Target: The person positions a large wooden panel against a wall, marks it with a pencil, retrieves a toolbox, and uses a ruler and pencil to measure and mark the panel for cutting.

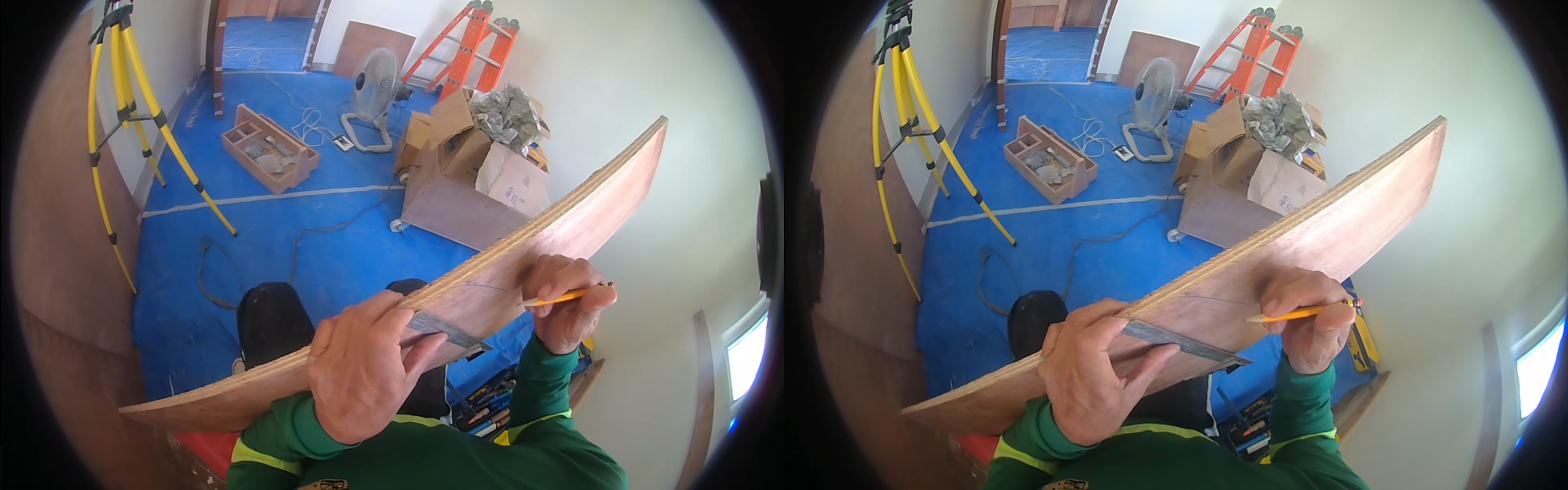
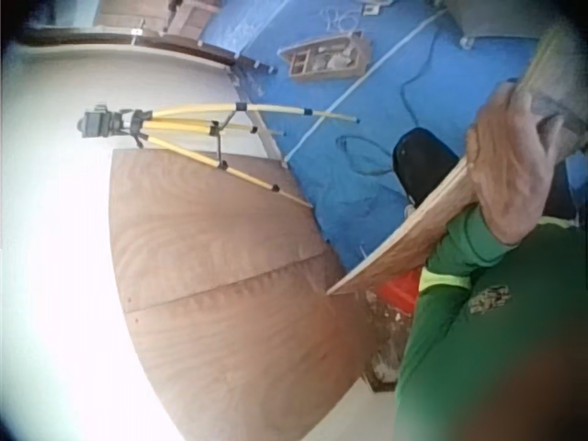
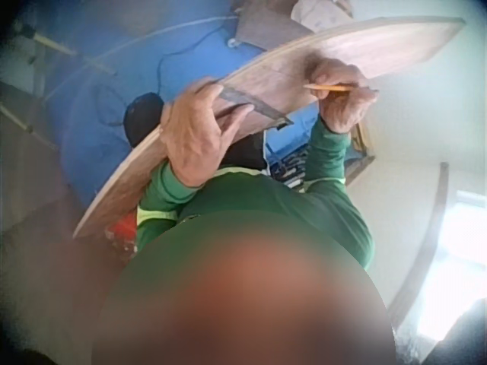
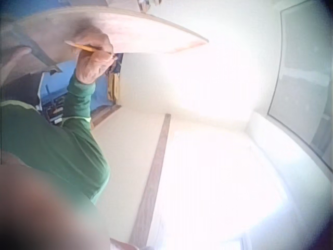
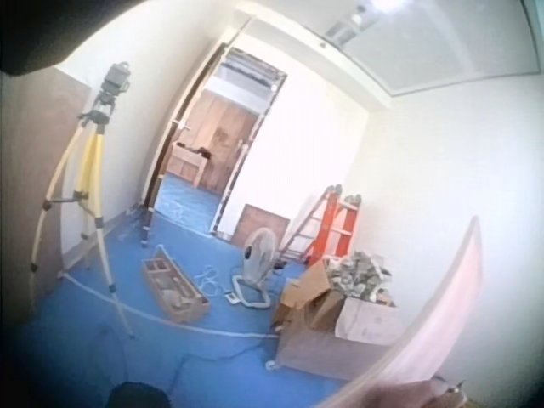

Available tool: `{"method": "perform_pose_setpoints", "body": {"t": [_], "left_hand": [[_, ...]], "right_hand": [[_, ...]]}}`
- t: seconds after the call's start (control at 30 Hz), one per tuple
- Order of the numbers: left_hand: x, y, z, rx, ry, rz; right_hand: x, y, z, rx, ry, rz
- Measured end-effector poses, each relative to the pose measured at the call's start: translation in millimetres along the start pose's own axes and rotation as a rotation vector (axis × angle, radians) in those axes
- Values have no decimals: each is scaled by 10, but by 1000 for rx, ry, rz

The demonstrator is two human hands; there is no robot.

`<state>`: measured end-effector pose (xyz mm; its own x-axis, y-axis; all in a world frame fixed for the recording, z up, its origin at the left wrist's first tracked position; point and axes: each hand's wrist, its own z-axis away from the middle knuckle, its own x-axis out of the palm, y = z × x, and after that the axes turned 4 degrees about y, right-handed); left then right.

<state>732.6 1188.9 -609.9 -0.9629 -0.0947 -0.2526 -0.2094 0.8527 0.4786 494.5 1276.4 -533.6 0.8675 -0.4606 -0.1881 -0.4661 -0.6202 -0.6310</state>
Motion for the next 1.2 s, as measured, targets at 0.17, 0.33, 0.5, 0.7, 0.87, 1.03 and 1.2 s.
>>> {"method": "perform_pose_setpoints", "body": {"t": [0.17,0.33,0.5,0.7,0.87,1.03,1.2], "left_hand": [[-15,21,14,14,24,-11],[-14,5,-7,51,17,-25],[-4,-88,-74,39,-8,-1],[176,-482,-196,-117,-112,-54],[510,-1014,-286,-334,-238,-20],[852,-1511,-153,-492,-413,43],[1088,-1776,51,-531,-469,93]], "right_hand": [[-6,32,-43,-34,1,-97],[-38,77,-70,-16,-10,-213],[-33,164,-48,21,38,-238],[-45,459,-73,71,-4,31],[-50,731,56,195,20,79],[-63,1054,272,330,23,141],[-58,1417,442,447,-14,165]]}}
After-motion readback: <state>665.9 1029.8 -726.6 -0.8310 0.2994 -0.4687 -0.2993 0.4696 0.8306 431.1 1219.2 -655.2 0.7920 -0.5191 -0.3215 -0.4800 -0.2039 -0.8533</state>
